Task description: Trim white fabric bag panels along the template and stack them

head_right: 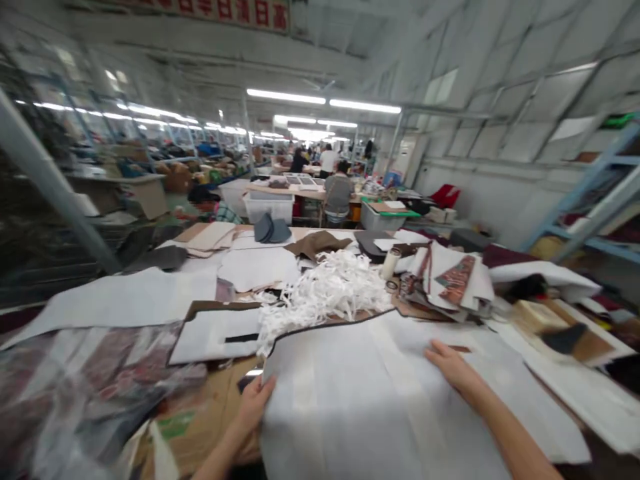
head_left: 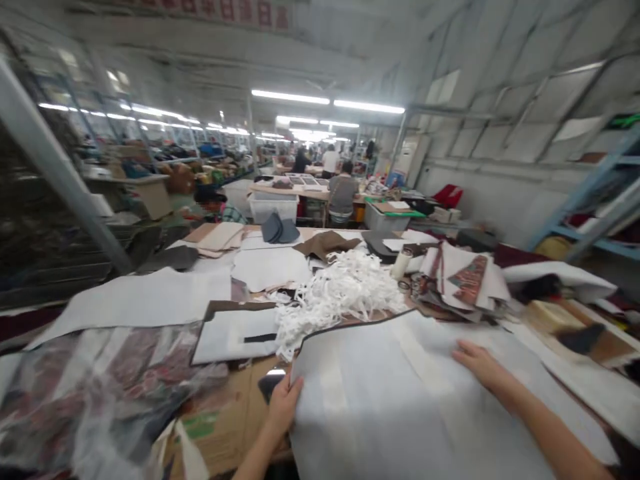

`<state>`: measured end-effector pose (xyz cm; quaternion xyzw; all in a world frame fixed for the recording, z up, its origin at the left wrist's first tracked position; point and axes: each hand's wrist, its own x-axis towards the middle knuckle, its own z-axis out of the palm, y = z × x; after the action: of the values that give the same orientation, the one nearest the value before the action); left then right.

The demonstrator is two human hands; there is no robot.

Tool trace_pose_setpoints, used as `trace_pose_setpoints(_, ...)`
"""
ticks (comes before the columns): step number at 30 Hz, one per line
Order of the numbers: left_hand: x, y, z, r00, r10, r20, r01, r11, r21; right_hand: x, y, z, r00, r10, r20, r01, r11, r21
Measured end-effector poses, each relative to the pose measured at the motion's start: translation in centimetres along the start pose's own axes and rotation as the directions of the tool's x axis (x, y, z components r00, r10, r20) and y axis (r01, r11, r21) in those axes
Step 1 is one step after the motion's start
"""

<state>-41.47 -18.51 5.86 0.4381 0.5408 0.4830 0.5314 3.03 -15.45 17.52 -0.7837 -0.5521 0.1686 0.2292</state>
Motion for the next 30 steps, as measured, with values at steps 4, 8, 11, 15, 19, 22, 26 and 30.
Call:
trace_pose_setpoints(4, 4.2, -6.0, 4.3, 0.998, 0.005, 0.062, -0.028, 0.927, 0.374, 2.1, 6.7, 6.8, 0.976, 0.049, 0.211, -0.045, 0.999, -0.024)
trace_pose_setpoints(8, 5.2, -8.7, 5.2, 1.0, 0.004, -0.031, 0.021, 0.67, 0.742, 4.6, 11.2, 12.3, 0.961, 0.085, 0.262, -0.06, 0.993, -0.103)
trace_pose_setpoints(11, 5.9, -8.6, 7.8, 0.978, 0.21, -0.011, -0.082, 0.43, 0.899, 6.6, 13.1, 15.1, 0.968, 0.12, 0.223, -0.098, 0.989, -0.107)
trace_pose_setpoints(15, 8.8, -8.1, 17.1, 0.921, 0.118, 0.372, -0.385, 0.431, 0.816, 8.4, 13.8, 18.1, 0.993, 0.072, 0.088, -0.07, 0.997, -0.029)
trace_pose_setpoints(19, 11.8, -8.0, 28.0, 0.756, 0.092, 0.648, -0.617, 0.431, 0.659, 8.4, 13.7, 20.0, 0.97, -0.138, -0.198, 0.132, 0.99, -0.047)
trace_pose_setpoints(22, 13.3, -7.6, 32.9, 0.658, 0.043, 0.752, -0.731, 0.278, 0.623, 7.8, 13.4, 20.1, 0.941, -0.236, -0.243, 0.217, 0.971, -0.104)
trace_pose_setpoints(26, 14.6, -7.3, 34.8, 0.638, 0.011, 0.77, -0.765, 0.121, 0.632, 7.6, 13.0, 19.6, 0.94, -0.267, -0.212, 0.244, 0.961, -0.131)
trace_pose_setpoints(30, 15.4, -7.8, 34.8, 0.654, 0.028, 0.756, -0.752, 0.138, 0.645, 7.8, 13.0, 19.4, 0.946, -0.244, -0.214, 0.238, 0.97, -0.055)
